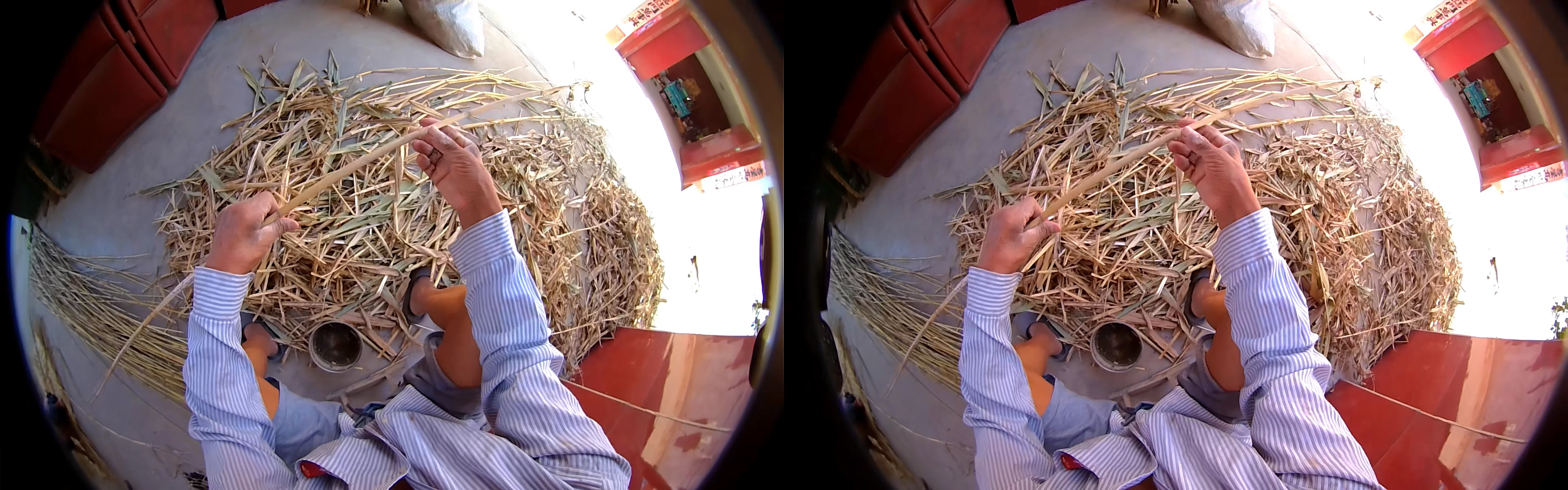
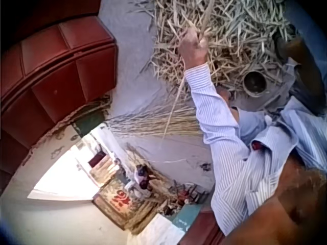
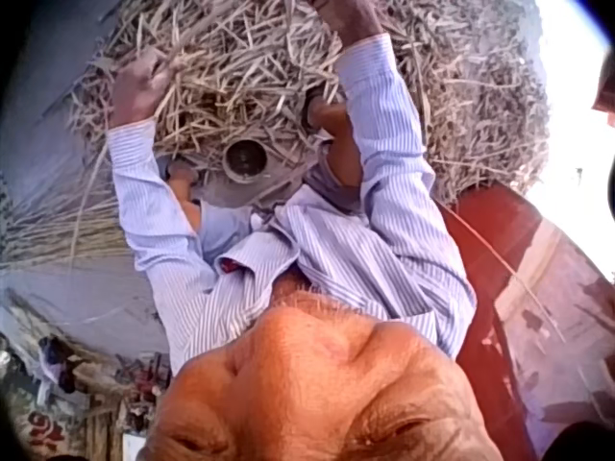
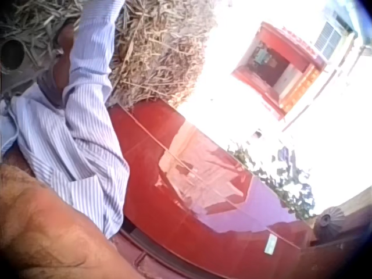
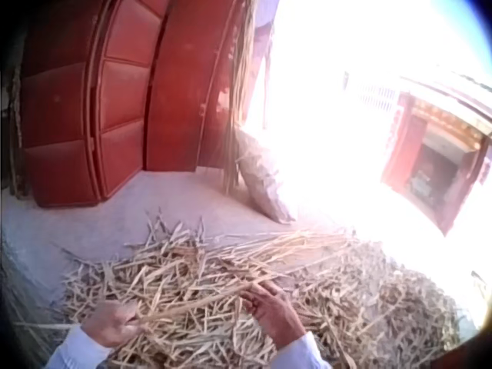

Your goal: The person sits on the floor and repeatedly picks up dried plant stems, strips off the fibrous outer layers by hand, and discards the stripped pieces onto a growing pile. The process is continuous and repetitive, with the person handling one stem at a time.

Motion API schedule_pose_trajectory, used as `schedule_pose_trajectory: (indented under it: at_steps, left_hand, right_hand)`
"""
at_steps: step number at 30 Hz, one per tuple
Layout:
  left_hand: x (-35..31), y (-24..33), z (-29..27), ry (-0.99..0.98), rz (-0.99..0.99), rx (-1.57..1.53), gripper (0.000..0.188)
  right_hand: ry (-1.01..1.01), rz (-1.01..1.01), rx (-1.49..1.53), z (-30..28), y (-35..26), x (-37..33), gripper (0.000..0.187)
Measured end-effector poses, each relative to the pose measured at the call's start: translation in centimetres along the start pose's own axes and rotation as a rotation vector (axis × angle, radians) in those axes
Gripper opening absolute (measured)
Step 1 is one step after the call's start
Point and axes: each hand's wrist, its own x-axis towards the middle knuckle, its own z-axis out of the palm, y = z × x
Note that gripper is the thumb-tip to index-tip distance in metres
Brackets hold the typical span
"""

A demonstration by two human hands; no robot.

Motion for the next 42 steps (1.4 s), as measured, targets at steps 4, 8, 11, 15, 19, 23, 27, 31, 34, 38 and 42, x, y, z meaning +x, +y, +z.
schedule_pose_trajectory:
  at_steps: [4,8,11,15,19,23,27,31,34,38,42]
  left_hand:
    - [-0.5,-1.1,-0.1,0.006,0.042,-0.043,0.029]
    - [-1.0,-2.2,-2.5,0.029,-0.091,-0.038,0.027]
    - [-0.8,-1.7,-2.1,0.172,-0.034,-0.029,0.025]
    - [0.8,1.4,1.2,0.475,0.290,0.143,0.023]
    - [1.2,2.1,1.7,0.577,0.361,0.191,0.023]
    - [1.0,1.6,1.1,0.595,0.322,0.174,0.022]
    - [0.5,1.7,1.0,0.600,0.298,0.130,0.021]
    - [0.3,2.4,1.2,0.640,0.265,0.008,0.022]
    - [0.2,2.6,0.9,0.540,0.186,0.027,0.021]
    - [0.2,1.4,2.3,0.346,-0.159,-0.659,0.020]
    - [0.1,-0.6,0.5,0.480,-0.274,-0.900,0.021]
  right_hand:
    - [-0.075,0.021,0.031,-0.2,0.1,0.8,0.025]
    - [-0.141,0.051,-0.018,1.5,-0.3,-0.1,0.022]
    - [-0.096,0.043,-0.115,2.8,1.0,-0.4,0.023]
    - [-0.037,0.044,-0.240,6.8,3.6,-1.9,0.038]
    - [-0.041,0.057,-0.313,8.8,4.8,-2.4,0.042]
    - [-0.010,0.024,-0.218,8.1,4.9,-1.8,0.040]
    - [0.008,0.089,-0.203,7.9,5.1,-2.0,0.037]
    - [0.039,0.136,-0.171,8.1,5.2,-1.9,0.035]
    - [0.038,0.134,-0.172,8.1,5.0,-1.8,0.031]
    - [0.029,0.055,-0.299,8.0,4.3,-2.1,0.031]
    - [0.116,-0.062,-0.502,7.0,3.6,-2.2,0.031]
